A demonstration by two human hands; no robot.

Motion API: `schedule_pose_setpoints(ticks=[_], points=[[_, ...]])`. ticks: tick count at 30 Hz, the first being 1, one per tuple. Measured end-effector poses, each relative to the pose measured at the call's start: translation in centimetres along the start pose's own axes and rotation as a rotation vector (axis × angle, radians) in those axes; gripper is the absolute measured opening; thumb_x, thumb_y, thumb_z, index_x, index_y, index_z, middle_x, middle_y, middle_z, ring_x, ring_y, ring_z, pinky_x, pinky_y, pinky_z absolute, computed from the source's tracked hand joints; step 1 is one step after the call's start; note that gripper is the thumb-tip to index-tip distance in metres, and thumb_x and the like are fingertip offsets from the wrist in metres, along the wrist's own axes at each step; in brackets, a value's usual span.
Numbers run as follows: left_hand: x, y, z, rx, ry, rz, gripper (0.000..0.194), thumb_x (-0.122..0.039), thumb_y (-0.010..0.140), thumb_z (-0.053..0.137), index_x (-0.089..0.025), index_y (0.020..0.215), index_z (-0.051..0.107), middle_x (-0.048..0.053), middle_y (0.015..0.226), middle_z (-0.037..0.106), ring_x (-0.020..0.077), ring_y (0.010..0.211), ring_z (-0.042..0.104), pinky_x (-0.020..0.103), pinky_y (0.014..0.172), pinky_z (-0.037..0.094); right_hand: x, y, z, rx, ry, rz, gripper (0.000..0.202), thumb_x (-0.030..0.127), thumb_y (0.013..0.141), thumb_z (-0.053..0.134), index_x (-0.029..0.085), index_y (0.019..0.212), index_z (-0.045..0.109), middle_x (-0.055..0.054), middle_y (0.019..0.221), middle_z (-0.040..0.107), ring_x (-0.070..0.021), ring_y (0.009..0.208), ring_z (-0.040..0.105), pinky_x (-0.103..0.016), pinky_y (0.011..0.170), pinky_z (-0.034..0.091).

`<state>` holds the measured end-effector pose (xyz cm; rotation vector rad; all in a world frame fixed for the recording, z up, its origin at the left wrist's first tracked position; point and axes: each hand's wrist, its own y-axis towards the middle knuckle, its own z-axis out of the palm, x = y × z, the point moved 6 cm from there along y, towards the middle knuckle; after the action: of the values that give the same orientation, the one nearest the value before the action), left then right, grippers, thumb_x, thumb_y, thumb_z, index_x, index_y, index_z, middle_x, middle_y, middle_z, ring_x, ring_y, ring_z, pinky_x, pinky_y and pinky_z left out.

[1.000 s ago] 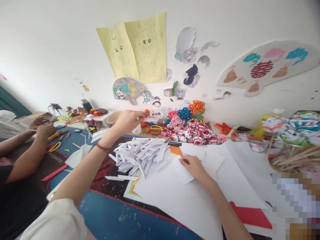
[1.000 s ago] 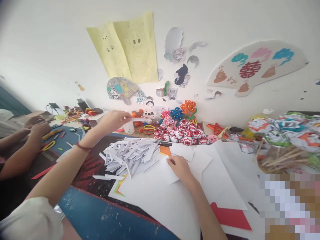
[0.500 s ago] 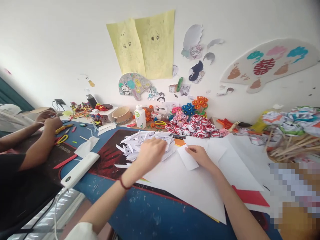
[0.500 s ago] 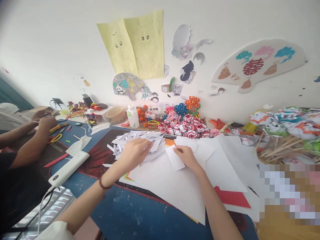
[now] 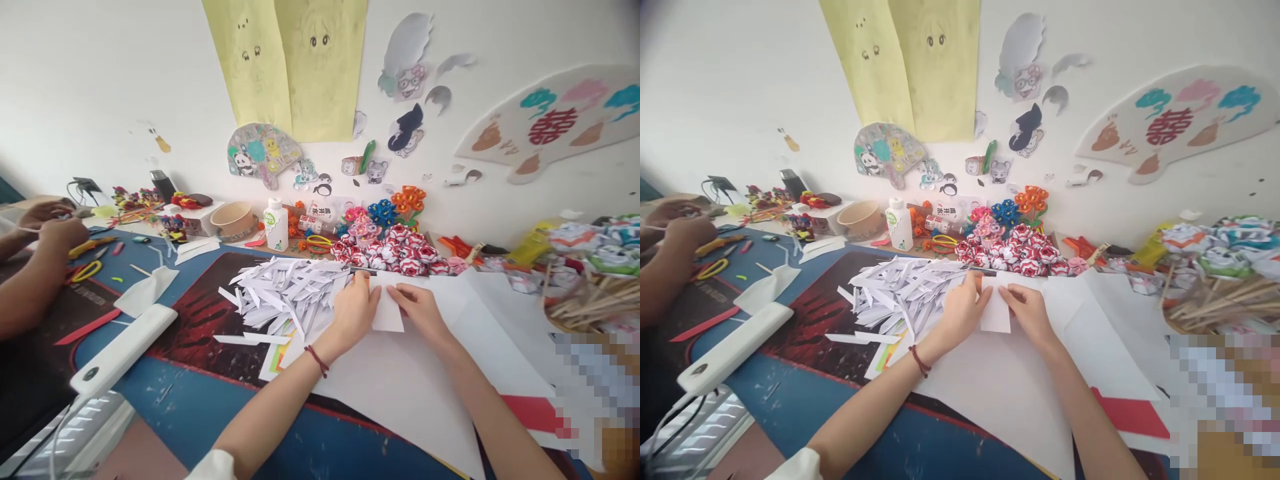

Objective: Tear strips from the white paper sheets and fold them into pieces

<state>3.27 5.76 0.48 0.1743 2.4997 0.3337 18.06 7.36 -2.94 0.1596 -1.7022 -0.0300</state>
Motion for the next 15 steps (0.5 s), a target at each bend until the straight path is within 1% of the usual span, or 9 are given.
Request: schedule_pose_setpoints(ticks=[2, 4, 6, 7, 9, 12, 15], points=[[0.7, 0.2, 0.1, 0.006, -0.135, -0.037, 0.028, -0.035, 0.089, 0.048, -0.020, 0.114, 0.048, 0.003, 0.084, 0.070, 0.0190, 0.073, 0.065, 0.027, 0.064, 0.042, 0.1, -0.1, 0.3, 0.006, 0.012, 0.009, 0.038, 0.053, 0.076, 0.064, 0.017, 0.066, 0.054, 0.002, 0.060, 0.045, -0.0110, 0.054, 0.041, -0.022, 0.048, 0.033], [0.9, 0.4, -0.1, 0.011, -0.225, -0.040, 0.020, -0.029, 0.087, 0.050, -0.022, 0.105, 0.053, 0.001, 0.083, 0.070, 0.0167, 0.071, 0.064, 0.025, 0.063, 0.041, 0.4, -0.2, 0.7, 0.017, -0.018, 0.004, 0.039, 0.052, 0.076, 0.064, 0.017, 0.064, 0.054, 0.004, 0.058, 0.041, -0.0102, 0.053, 0.038, -0.022, 0.049, 0.031], [1.0, 0.6, -0.6, 0.005, -0.248, -0.028, 0.013, -0.028, 0.087, 0.050, -0.022, 0.096, 0.057, 0.000, 0.081, 0.070, 0.0157, 0.070, 0.062, 0.024, 0.062, 0.040, 0.4, -0.4, 1.3, 0.064, -0.024, 0.045, 0.038, 0.051, 0.075, 0.066, 0.017, 0.063, 0.053, 0.004, 0.057, 0.041, -0.0097, 0.053, 0.037, -0.022, 0.048, 0.028], [1.1, 0.7, -0.8, -0.003, -0.246, -0.027, 0.013, -0.028, 0.087, 0.050, -0.022, 0.094, 0.058, 0.000, 0.080, 0.070, 0.0156, 0.069, 0.062, 0.024, 0.062, 0.039, 0.4, -0.5, 1.5, 0.084, -0.033, 0.068, 0.039, 0.050, 0.075, 0.066, 0.017, 0.062, 0.052, 0.005, 0.056, 0.041, -0.0095, 0.052, 0.036, -0.022, 0.048, 0.027], [1.3, 0.8, -1.1, -0.006, -0.241, -0.034, 0.015, -0.031, 0.087, 0.049, -0.022, 0.089, 0.060, 0.000, 0.079, 0.070, 0.0156, 0.068, 0.061, 0.024, 0.061, 0.038, 0.5, -0.6, 1.7, 0.102, -0.078, 0.067, 0.041, 0.049, 0.076, 0.066, 0.017, 0.057, 0.048, 0.005, 0.053, 0.039, -0.0092, 0.052, 0.035, -0.023, 0.049, 0.026], [1.5, 0.9, -1.0, 0.025, -0.239, -0.047, 0.018, -0.033, 0.087, 0.049, -0.021, 0.083, 0.062, 0.001, 0.080, 0.070, 0.0156, 0.067, 0.061, 0.025, 0.061, 0.038, 0.4, -0.4, 1.4, 0.060, -0.124, 0.036, 0.043, 0.048, 0.078, 0.064, 0.017, 0.055, 0.046, 0.005, 0.050, 0.039, -0.0094, 0.051, 0.036, -0.024, 0.050, 0.025], [1.3, 0.9, -0.5, 0.078, -0.228, -0.025, 0.017, -0.031, 0.085, 0.051, -0.020, 0.079, 0.063, 0.001, 0.078, 0.070, 0.0161, 0.068, 0.061, 0.025, 0.062, 0.038, 0.2, -0.2, 0.7, -0.017, -0.125, 0.005, 0.039, 0.047, 0.079, 0.064, 0.017, 0.058, 0.050, 0.004, 0.051, 0.040, -0.0099, 0.052, 0.036, -0.024, 0.050, 0.026]])
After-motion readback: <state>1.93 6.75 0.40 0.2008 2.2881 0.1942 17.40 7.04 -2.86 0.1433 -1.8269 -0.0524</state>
